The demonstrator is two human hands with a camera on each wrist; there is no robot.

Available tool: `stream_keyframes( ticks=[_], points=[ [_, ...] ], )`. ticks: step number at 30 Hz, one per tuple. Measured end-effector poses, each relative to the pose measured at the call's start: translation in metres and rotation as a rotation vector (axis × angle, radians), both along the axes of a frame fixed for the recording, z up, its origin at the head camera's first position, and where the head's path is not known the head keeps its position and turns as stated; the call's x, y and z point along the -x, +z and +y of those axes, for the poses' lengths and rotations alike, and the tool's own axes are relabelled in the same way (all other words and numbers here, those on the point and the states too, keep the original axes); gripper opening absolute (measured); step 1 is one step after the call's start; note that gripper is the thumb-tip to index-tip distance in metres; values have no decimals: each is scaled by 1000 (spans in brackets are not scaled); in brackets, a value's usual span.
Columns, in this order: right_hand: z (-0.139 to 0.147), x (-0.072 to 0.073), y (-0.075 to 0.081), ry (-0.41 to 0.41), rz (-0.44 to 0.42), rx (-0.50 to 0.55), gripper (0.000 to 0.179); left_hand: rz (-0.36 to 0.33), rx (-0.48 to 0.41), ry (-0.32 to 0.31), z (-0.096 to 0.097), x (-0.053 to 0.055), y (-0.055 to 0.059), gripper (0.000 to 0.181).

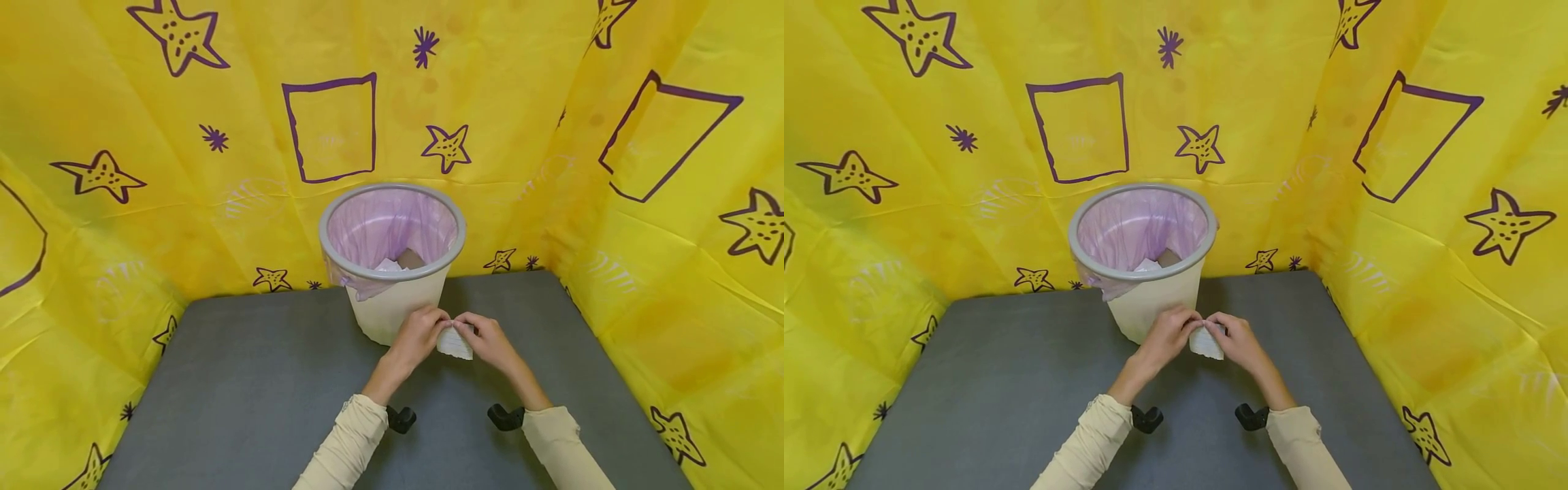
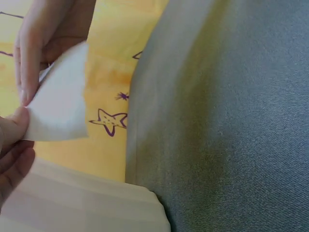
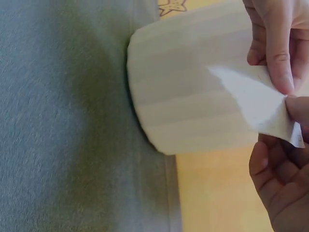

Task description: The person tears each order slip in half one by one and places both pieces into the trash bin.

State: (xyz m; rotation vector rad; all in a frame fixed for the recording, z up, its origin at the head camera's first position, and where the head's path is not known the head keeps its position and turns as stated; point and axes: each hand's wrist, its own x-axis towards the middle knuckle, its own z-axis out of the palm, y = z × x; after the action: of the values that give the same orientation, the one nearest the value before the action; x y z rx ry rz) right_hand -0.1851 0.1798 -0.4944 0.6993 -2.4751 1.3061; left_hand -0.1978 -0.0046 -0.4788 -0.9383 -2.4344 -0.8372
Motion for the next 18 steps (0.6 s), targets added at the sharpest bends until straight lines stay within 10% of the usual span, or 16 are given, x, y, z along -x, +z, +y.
stream_keyframes(
  ticks=[9, 18],
  points=[
    [-3, -5, 16, 6, -185, 88, 17, 338, -121, 63, -2, -12, -11, 5],
    [-11, -9, 28, -118, -156, 93, 16, 341, -242, 56, -6, -14, -1, 3]
  ],
)
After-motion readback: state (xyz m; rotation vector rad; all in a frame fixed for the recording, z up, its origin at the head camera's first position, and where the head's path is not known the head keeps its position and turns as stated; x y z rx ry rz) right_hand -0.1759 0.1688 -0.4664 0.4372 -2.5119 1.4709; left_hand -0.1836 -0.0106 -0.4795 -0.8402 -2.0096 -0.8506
